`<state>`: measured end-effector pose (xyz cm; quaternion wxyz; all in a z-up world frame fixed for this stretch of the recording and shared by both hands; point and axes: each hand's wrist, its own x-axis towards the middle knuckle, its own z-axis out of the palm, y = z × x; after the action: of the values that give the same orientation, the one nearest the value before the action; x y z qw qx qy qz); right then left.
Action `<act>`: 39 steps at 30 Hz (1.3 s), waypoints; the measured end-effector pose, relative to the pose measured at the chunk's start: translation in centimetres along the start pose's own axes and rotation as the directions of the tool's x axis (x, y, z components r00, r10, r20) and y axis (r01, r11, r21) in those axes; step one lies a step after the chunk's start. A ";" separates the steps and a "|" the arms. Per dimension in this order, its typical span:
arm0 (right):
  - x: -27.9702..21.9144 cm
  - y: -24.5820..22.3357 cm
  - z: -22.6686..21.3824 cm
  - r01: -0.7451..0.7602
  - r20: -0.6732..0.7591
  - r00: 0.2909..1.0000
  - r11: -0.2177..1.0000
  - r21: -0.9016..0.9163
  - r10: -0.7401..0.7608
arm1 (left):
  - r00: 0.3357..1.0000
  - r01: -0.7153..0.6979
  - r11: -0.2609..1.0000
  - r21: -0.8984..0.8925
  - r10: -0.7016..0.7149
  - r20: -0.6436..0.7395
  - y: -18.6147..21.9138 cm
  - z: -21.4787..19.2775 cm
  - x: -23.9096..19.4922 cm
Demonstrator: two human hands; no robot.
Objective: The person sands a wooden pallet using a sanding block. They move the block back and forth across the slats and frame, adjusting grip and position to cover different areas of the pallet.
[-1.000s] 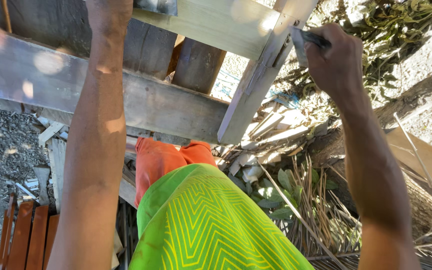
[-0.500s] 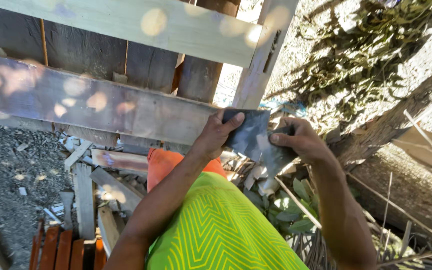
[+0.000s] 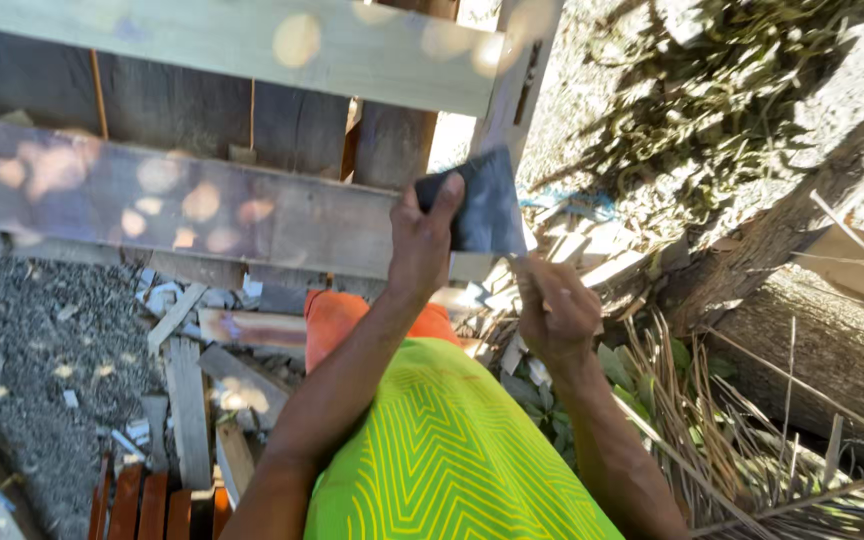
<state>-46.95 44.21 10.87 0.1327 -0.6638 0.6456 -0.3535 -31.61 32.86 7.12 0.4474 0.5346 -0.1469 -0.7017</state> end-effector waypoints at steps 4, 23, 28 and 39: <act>-0.8 0.6 -1.6 -0.293 -0.028 0.953 0.942 0.166 0.301 | 0.990 -0.105 0.971 -0.214 0.122 0.066 1.4 -0.1 0.3; 0.5 -4.5 -1.6 -0.155 -0.457 0.873 0.985 0.073 0.171 | 0.991 0.008 0.968 -0.251 0.026 0.134 2.2 3.0 -3.3; -2.6 -2.0 -0.5 -0.002 -0.097 0.995 0.981 0.192 0.021 | 0.988 -0.125 0.983 -0.131 0.135 0.069 3.3 1.5 -1.0; 3.8 -3.8 -1.2 -0.501 0.150 0.632 0.254 0.827 0.760 | 0.900 -0.433 0.896 0.092 0.424 0.103 4.5 0.2 -2.5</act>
<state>-45.10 41.42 15.30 0.4589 -0.1452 0.6286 -0.6109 -29.55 32.23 11.78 0.5539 0.4847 -0.3185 -0.5974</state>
